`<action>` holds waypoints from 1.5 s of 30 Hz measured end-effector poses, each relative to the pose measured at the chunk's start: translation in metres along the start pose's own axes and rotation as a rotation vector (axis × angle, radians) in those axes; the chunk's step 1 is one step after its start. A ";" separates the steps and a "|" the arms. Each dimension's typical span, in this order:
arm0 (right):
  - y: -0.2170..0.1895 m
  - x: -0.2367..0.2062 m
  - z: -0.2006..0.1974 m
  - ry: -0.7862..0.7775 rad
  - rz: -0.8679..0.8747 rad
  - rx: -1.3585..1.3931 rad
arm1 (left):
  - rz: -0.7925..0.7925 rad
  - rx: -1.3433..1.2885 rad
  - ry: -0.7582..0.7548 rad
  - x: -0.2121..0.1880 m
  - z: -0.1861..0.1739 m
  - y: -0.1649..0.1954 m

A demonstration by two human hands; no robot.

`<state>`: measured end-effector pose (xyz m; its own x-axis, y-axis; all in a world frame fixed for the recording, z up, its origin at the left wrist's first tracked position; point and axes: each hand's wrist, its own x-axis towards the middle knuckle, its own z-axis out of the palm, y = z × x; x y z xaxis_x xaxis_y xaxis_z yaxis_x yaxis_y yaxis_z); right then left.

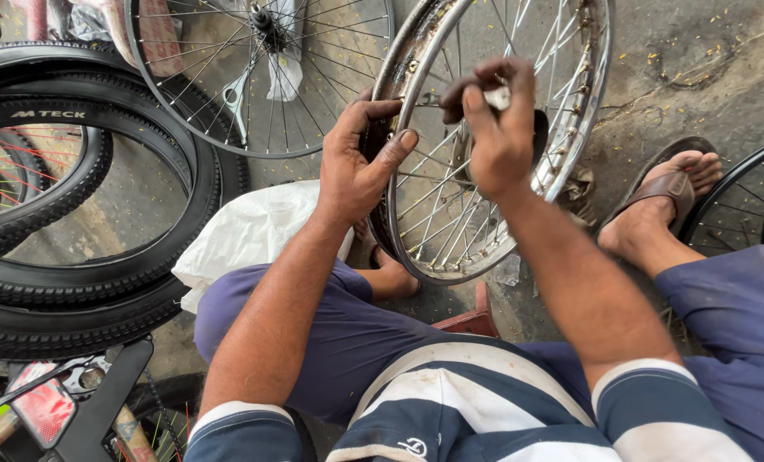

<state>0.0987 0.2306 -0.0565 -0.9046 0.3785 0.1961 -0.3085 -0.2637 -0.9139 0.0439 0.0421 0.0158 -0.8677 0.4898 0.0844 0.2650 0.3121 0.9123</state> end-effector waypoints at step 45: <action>-0.014 0.001 0.022 -0.086 -0.192 -0.345 | -0.016 -0.152 0.027 0.000 0.003 -0.004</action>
<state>0.0958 0.2146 -0.0359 -0.8661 0.3121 0.3905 -0.3705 0.1236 -0.9206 0.0439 0.0430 0.0112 -0.8829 0.4630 0.0779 0.1857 0.1919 0.9637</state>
